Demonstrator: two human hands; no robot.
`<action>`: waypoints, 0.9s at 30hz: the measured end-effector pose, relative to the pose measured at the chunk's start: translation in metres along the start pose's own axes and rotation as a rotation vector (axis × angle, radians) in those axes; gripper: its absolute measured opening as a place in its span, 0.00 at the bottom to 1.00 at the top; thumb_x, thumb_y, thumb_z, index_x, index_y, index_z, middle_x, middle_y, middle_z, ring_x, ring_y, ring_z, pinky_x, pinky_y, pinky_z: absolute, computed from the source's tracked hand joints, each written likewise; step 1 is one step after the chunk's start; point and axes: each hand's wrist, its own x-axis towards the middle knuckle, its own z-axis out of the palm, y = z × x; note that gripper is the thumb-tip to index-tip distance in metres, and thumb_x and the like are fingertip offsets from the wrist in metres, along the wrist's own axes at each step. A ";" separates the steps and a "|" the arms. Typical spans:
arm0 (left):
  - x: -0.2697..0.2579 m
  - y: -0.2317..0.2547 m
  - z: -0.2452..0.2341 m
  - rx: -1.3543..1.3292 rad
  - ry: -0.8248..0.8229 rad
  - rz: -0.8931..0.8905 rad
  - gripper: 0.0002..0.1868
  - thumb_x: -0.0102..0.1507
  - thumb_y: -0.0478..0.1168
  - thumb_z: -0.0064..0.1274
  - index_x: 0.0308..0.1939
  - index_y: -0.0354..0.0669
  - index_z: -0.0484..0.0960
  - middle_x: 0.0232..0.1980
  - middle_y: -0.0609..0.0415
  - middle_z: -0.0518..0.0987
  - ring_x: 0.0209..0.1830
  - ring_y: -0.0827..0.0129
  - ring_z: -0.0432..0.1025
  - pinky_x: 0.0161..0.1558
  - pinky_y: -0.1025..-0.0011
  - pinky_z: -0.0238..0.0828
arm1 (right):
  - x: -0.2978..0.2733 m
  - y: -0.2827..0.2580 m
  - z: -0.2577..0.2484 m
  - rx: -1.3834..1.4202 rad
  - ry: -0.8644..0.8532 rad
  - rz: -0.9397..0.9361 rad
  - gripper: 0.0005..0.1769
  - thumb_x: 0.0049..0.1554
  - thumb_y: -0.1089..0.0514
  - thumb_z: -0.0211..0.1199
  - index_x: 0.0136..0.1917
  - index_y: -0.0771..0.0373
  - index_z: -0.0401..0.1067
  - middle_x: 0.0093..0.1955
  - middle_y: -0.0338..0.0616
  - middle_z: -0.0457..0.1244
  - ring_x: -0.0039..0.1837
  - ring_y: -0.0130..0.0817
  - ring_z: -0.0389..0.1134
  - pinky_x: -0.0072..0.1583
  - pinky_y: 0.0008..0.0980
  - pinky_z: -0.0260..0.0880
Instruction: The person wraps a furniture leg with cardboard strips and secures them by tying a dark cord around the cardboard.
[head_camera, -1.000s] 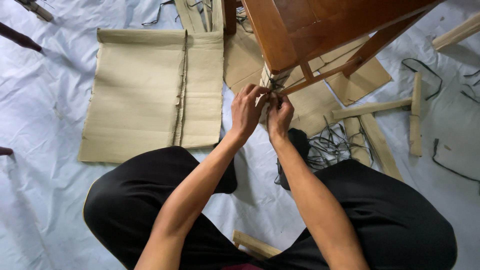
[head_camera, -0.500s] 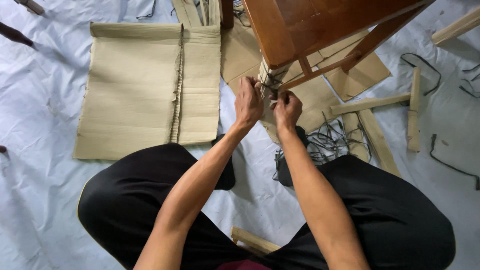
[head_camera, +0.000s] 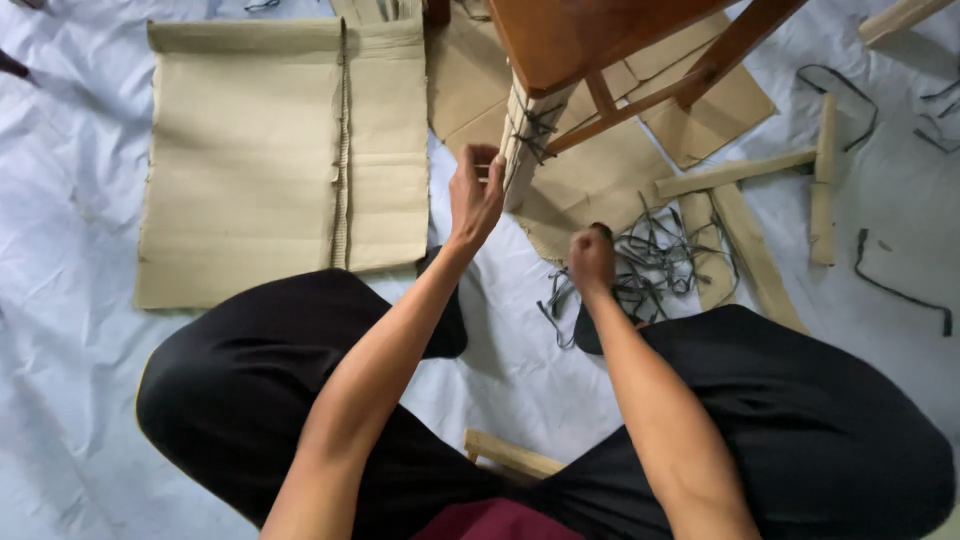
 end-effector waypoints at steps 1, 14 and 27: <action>-0.008 -0.011 -0.003 0.038 0.003 -0.015 0.10 0.69 0.40 0.53 0.47 0.35 0.75 0.42 0.46 0.84 0.40 0.60 0.82 0.40 0.65 0.80 | -0.017 -0.007 -0.003 0.065 -0.090 -0.013 0.15 0.60 0.47 0.55 0.42 0.58 0.76 0.46 0.57 0.69 0.50 0.60 0.70 0.51 0.52 0.71; -0.056 -0.064 -0.010 0.151 -0.087 -0.128 0.11 0.64 0.37 0.54 0.47 0.34 0.75 0.45 0.44 0.84 0.38 0.59 0.81 0.42 0.64 0.77 | -0.078 0.049 0.052 -0.155 -0.480 0.201 0.30 0.50 0.40 0.64 0.52 0.68 0.76 0.60 0.65 0.65 0.64 0.60 0.66 0.66 0.49 0.65; -0.077 -0.132 -0.006 0.269 -0.367 -0.376 0.21 0.64 0.51 0.58 0.50 0.36 0.82 0.44 0.44 0.86 0.43 0.60 0.82 0.46 0.67 0.77 | -0.080 -0.151 -0.029 0.296 -0.244 -0.369 0.34 0.56 0.59 0.62 0.73 0.71 0.58 0.72 0.64 0.57 0.70 0.58 0.62 0.69 0.46 0.65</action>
